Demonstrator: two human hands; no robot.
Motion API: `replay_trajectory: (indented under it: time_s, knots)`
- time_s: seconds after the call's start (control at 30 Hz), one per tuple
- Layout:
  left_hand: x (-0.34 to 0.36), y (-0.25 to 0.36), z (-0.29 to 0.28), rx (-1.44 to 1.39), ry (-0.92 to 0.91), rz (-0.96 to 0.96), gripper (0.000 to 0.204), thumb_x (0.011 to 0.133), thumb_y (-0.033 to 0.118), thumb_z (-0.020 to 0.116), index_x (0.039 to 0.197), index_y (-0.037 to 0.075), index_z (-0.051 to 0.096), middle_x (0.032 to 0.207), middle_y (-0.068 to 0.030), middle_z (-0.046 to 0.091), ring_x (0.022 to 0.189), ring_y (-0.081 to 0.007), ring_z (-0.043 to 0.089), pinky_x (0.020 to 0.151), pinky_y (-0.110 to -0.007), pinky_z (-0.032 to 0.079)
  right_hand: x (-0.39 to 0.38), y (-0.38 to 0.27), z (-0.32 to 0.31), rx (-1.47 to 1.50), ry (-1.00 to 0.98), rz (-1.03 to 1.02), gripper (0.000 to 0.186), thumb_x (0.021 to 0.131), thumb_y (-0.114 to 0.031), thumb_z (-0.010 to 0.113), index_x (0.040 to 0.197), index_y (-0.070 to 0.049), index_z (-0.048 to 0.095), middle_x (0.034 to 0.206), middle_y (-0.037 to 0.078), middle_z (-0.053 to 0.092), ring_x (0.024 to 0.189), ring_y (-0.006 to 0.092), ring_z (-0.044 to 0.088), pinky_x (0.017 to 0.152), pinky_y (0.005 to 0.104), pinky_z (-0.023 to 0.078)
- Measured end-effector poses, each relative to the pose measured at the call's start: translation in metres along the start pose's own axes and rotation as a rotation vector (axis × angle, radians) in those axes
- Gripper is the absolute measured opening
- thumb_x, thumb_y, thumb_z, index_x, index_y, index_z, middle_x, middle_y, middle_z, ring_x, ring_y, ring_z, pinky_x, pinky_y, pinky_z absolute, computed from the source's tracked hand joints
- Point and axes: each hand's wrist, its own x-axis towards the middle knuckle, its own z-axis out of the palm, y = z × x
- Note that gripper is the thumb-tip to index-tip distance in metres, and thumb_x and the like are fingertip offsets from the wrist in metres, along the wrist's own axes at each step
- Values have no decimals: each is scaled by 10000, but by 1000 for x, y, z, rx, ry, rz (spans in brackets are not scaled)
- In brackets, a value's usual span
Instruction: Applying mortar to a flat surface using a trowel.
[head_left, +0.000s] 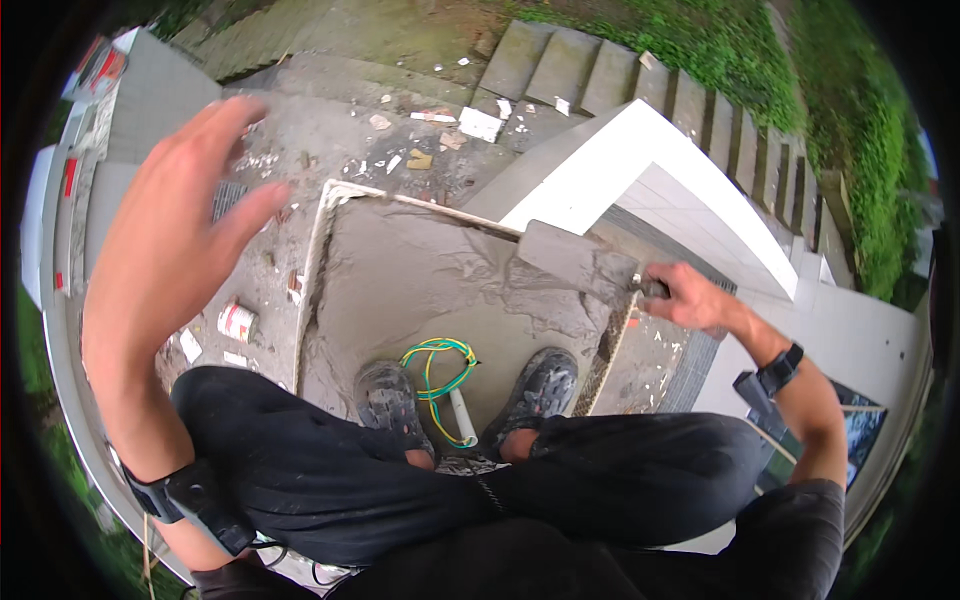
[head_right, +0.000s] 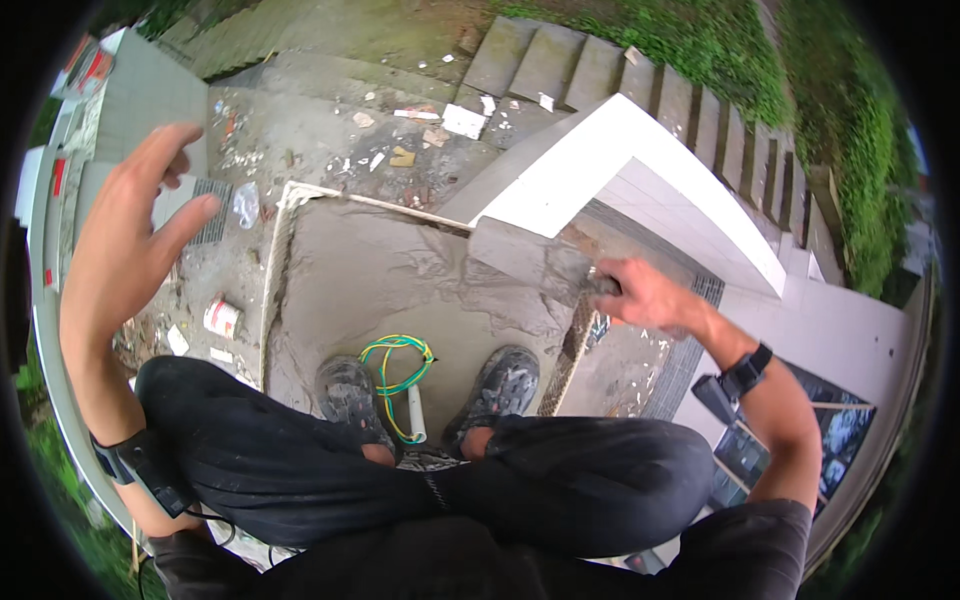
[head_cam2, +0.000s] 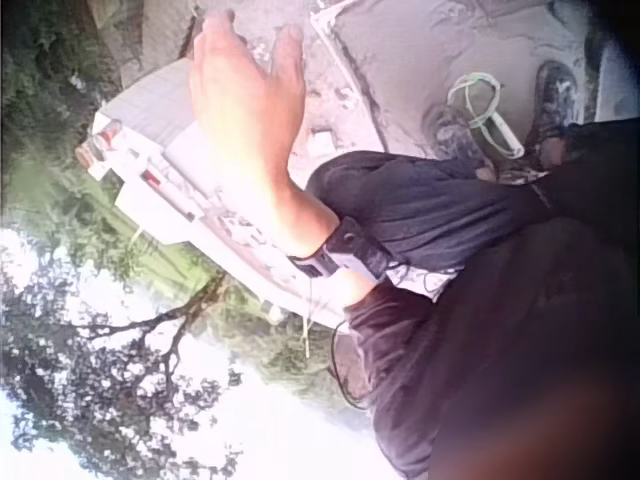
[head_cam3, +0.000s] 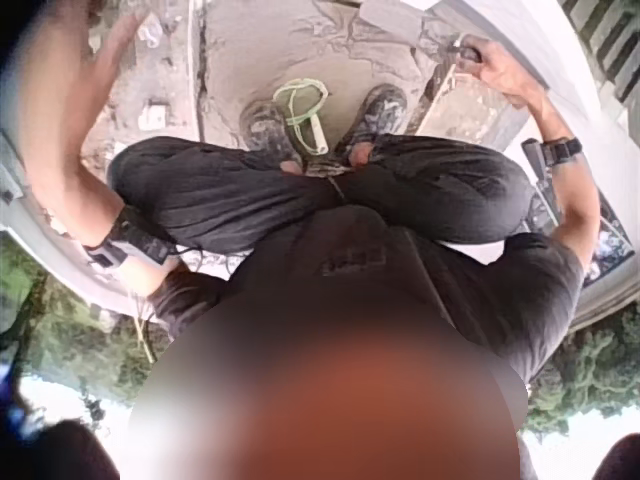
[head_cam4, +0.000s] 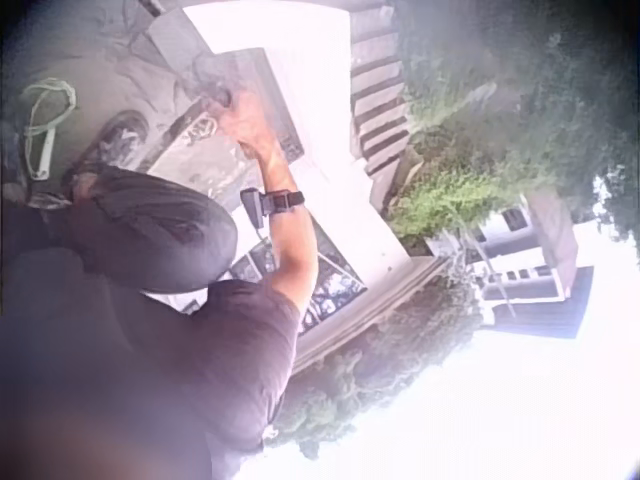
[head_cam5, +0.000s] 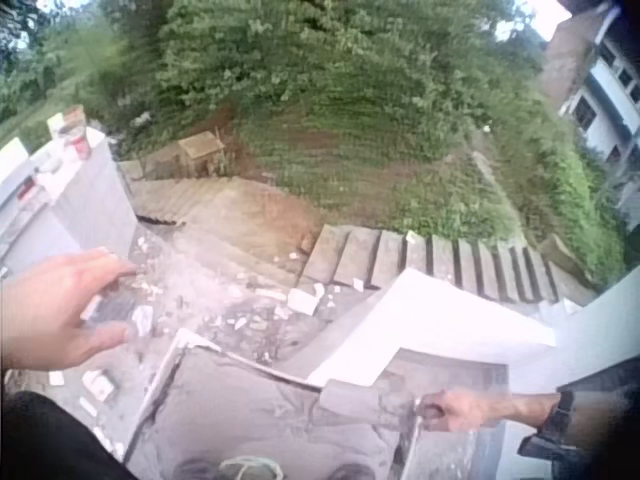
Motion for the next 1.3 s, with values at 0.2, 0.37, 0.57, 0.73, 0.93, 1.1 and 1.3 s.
replay_trajectory:
  time_s: [0.2,0.37,0.57,0.73,0.93,1.1,1.3]
  knots:
    - [4,18,-5,-4,-47,-49,537,899,142,776,1373,-18,579,1111,-215,654,999,-395,621,919,-466,489,-82,65,100,479,283,398,335,924,-239,711,1073,60,685,669,152,568,660,222,610,637,431,503]
    - [18,30,3,-6,-114,3,526,904,129,771,1361,-47,578,1147,-235,652,1019,-424,637,905,-466,505,-116,76,68,274,271,436,378,915,-258,659,885,118,675,695,195,620,648,253,615,632,464,501]
    - [38,55,23,73,-133,117,549,921,177,771,1394,-35,590,1323,-267,666,1212,-451,642,1022,-503,512,-118,48,-15,782,215,577,235,991,-214,615,996,19,641,789,84,646,623,184,620,562,348,522]
    - [62,90,33,29,-89,260,559,928,212,771,1395,-35,586,1373,-290,644,1269,-447,622,1071,-504,504,-79,-13,33,1562,615,513,209,1035,-214,551,981,-15,590,796,107,640,596,215,577,554,384,521]
    - [69,111,31,-63,-202,236,580,937,216,766,1432,-16,570,1416,-317,618,1337,-474,578,1110,-509,482,0,-106,177,1933,937,712,221,1037,-254,568,955,-52,611,745,84,628,557,205,583,507,378,517]
    - [60,95,27,2,-150,191,585,927,203,776,1429,-17,571,1408,-294,626,1333,-471,577,1100,-510,479,70,-120,229,1991,1230,898,221,1079,-247,574,1014,-37,548,741,69,587,542,182,552,481,353,491]
    - [46,84,17,-1,-221,140,583,916,164,778,1425,-31,570,1396,-297,629,1323,-482,574,1108,-508,468,119,-87,283,1767,1363,1013,347,1074,-294,635,969,19,528,770,117,612,583,237,571,552,409,503]
